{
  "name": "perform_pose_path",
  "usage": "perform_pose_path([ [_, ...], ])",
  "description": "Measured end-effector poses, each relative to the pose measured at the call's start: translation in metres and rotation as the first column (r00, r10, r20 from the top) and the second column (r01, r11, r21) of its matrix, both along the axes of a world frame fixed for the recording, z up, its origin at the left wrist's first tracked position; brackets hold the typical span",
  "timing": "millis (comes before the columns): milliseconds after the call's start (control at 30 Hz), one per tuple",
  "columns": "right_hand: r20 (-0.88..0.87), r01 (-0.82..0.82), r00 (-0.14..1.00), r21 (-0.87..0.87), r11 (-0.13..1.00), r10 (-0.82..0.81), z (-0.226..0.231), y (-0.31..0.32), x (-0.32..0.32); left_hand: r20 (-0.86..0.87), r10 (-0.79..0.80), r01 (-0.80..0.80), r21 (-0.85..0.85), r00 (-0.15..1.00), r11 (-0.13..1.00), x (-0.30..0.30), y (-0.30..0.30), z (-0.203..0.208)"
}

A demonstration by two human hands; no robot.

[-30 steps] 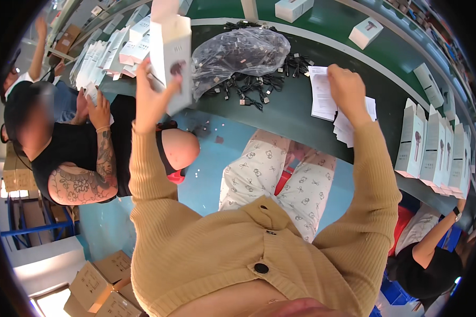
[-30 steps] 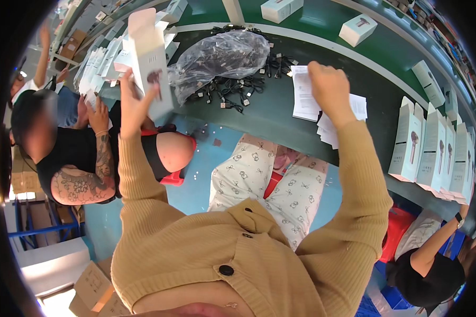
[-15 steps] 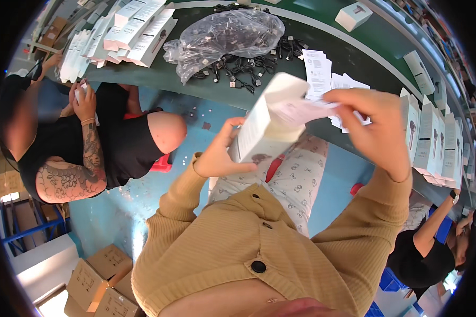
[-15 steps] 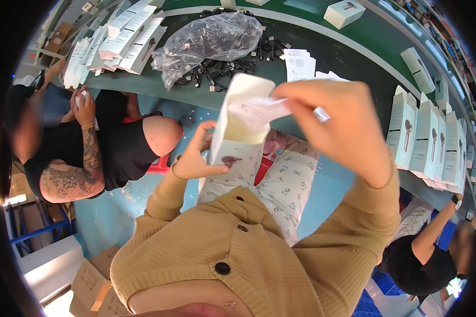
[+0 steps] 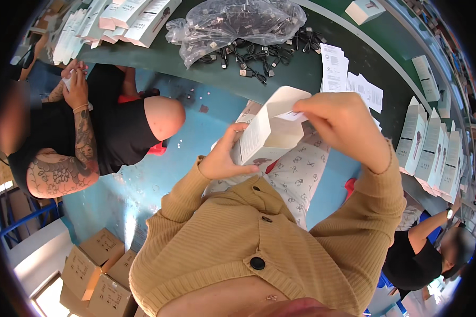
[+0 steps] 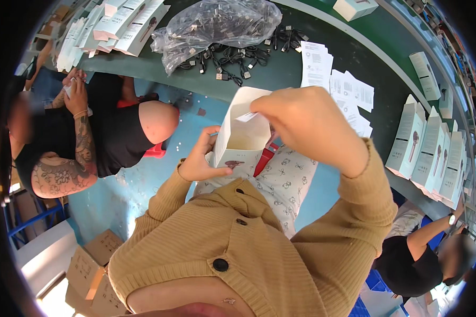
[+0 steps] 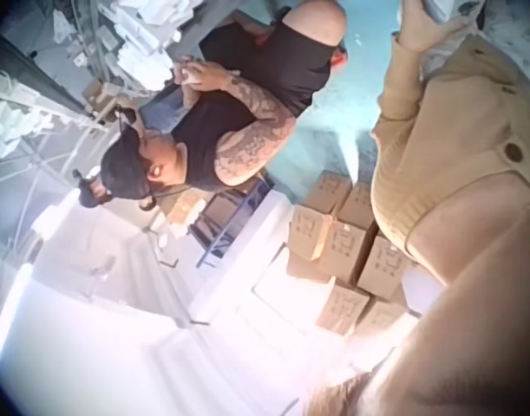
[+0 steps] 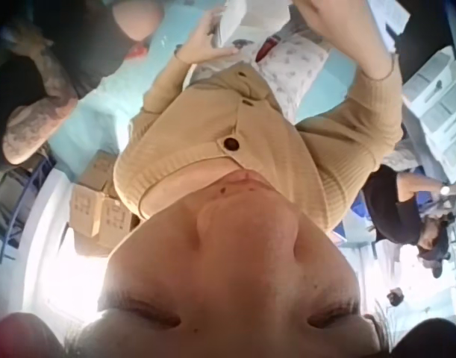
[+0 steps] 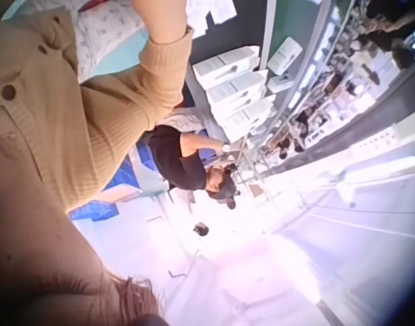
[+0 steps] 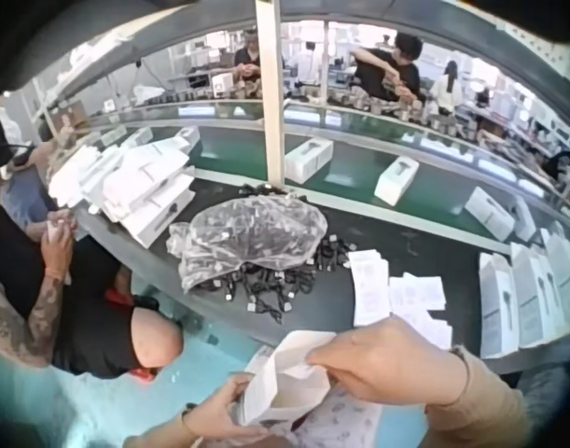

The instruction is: The recorder is packaging USB cables and instruction manuals into white product boxes on an assembly line.

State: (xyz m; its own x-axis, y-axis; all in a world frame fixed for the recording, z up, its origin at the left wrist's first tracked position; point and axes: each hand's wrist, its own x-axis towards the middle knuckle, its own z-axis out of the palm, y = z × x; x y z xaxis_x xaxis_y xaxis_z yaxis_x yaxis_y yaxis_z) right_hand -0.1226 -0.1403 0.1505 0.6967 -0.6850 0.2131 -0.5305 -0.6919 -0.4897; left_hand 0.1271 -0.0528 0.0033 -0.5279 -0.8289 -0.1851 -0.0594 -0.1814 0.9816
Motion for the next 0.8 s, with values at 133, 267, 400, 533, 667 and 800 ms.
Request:
perform_pose_path([
  [133, -0.004, -0.049, 0.999, 0.015, 0.999, 0.049, -0.012, 0.002, 0.02, -0.044, -0.037, 0.04, 0.063, 0.998, 0.997, 0.0, 0.0, 0.0],
  [267, 0.138, 0.027, 0.989, 0.178, 0.984, -0.052, -0.011, -0.018, 0.015, -0.042, 0.015, -0.013, 0.054, 0.999, 0.998, 0.007, 0.006, -0.014],
  [400, 0.12, -0.097, 0.991, 0.349, 0.932, 0.058, -0.019, -0.022, 0.025, -0.034, 0.077, -0.077, -0.002, 0.996, 0.997, 0.013, 0.012, -0.025],
  [533, 0.184, 0.18, 0.953, 0.287, 0.941, -0.239, -0.03, -0.039, 0.041, -0.017, 0.172, -0.172, -0.025, 0.985, 0.985, 0.015, 0.018, -0.025],
  [667, -0.111, 0.265, 0.955, -0.109, 0.958, -0.277, -0.086, -0.056, 0.054, -0.064, 0.219, -0.22, -0.014, 0.974, 0.975, 0.016, 0.024, -0.033],
  [800, -0.201, 0.26, 0.933, -0.191, 0.946, -0.297, -0.099, -0.051, 0.062, -0.079, 0.266, -0.271, -0.063, 0.961, 0.96, 0.015, 0.028, -0.029],
])
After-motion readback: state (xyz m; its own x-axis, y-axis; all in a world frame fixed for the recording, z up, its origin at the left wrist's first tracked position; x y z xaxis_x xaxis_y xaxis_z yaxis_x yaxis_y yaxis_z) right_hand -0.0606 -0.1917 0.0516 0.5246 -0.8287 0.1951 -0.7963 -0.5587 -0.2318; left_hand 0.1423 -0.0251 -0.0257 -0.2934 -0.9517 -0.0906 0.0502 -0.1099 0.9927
